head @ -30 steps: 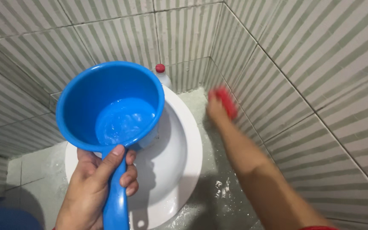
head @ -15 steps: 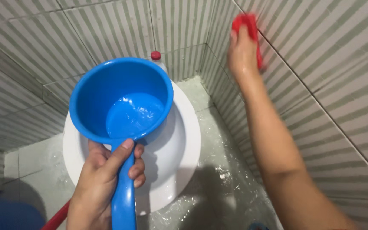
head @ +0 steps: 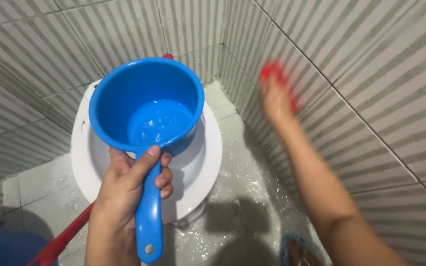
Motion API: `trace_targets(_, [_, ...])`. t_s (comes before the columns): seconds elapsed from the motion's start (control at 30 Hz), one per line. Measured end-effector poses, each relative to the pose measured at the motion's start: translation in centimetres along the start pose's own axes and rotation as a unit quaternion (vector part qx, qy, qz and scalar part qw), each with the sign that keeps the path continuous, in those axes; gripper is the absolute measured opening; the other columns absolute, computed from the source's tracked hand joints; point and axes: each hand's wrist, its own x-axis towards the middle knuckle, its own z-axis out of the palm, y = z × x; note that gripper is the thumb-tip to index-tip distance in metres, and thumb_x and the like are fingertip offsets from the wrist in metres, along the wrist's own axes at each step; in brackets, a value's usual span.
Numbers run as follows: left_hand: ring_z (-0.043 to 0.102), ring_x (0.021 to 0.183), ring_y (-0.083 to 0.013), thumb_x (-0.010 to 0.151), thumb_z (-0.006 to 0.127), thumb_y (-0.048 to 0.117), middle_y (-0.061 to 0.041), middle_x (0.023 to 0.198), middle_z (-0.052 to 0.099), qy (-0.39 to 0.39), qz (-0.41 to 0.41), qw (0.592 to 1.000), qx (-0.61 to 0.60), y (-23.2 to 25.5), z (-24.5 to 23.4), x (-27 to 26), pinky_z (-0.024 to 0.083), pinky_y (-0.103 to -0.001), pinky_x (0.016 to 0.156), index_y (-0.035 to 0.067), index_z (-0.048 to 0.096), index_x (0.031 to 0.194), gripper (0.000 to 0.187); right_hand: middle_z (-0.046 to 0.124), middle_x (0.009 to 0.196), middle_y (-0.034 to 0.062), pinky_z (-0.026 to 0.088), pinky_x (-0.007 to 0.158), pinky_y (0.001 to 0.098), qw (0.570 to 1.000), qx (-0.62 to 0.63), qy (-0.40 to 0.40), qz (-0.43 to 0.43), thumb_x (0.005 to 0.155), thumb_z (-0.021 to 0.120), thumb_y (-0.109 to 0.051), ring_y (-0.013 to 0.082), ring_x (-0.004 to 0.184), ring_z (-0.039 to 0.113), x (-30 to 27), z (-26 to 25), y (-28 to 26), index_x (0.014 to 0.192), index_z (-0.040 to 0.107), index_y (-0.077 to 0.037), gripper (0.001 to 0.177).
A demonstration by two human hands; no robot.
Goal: The person cleans a squat toilet and the surrounding floor using a red scrub brush and a blue scoop to pour water from a bucket. They scrub the toilet bowl and floor, then rinse the area with water.
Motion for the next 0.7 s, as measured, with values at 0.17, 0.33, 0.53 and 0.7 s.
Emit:
trace_targets(0.17, [0.055, 0.057, -0.0158, 0.091, 0.061, 0.007, -0.013, 0.087, 0.060, 0.011, -0.004, 1.000, 0.011, 0.1, -0.1, 0.2, 0.047, -0.031, 0.046, 0.021, 0.030, 0.146, 0.065, 0.064, 0.129, 0.0291, 0.053, 0.097, 0.0496, 0.993, 0.093, 0.060, -0.034, 0.113, 0.047, -0.015, 0.0454, 0.120, 0.066, 0.3, -5.5, -2.1, 0.140, 0.052, 0.000, 0.031])
trace_targets(0.33, [0.055, 0.058, -0.0157, 0.092, 0.062, 0.006, -0.013, 0.087, 0.060, -0.012, 0.011, 1.000, 0.002, 0.6, -0.5, 0.1, 0.048, -0.032, 0.047, 0.018, 0.031, 0.147, 0.064, 0.034, 0.164, 0.0186, 0.025, 0.119, 0.0483, 0.975, 0.042, -0.167, 0.141, 0.108, 0.037, -0.026, 0.0408, 0.149, 0.031, -17.7, 0.7, 1.8, 0.148, 0.050, -0.008, 0.046])
trace_targets(0.53, [0.056, 0.059, -0.0167, 0.093, 0.061, 0.005, -0.014, 0.089, 0.059, -0.008, 0.020, 0.999, 0.032, 1.0, -0.5, 0.2, 0.048, -0.033, 0.047, 0.024, 0.022, 0.150, 0.072, 0.043, 0.155, 0.0169, 0.033, 0.109, 0.0534, 0.969, 0.014, -0.148, 0.198, 0.103, 0.041, -0.044, 0.0415, 0.138, 0.041, -10.8, -3.6, 0.2, 0.147, 0.047, -0.016, 0.053])
trace_targets(0.7, [0.055, 0.056, -0.0199, 0.091, 0.057, 0.003, -0.015, 0.089, 0.058, 0.066, -0.005, 0.987, 0.144, 1.0, -0.2, 0.5, 0.049, -0.037, 0.045, 0.042, -0.008, 0.154, 0.098, 0.069, 0.103, 0.0180, 0.051, 0.084, 0.0419, 0.996, 0.059, 0.046, 0.049, 0.111, 0.041, -0.042, 0.0336, 0.094, 0.067, 1.1, -14.5, -2.2, 0.126, 0.063, -0.004, 0.047])
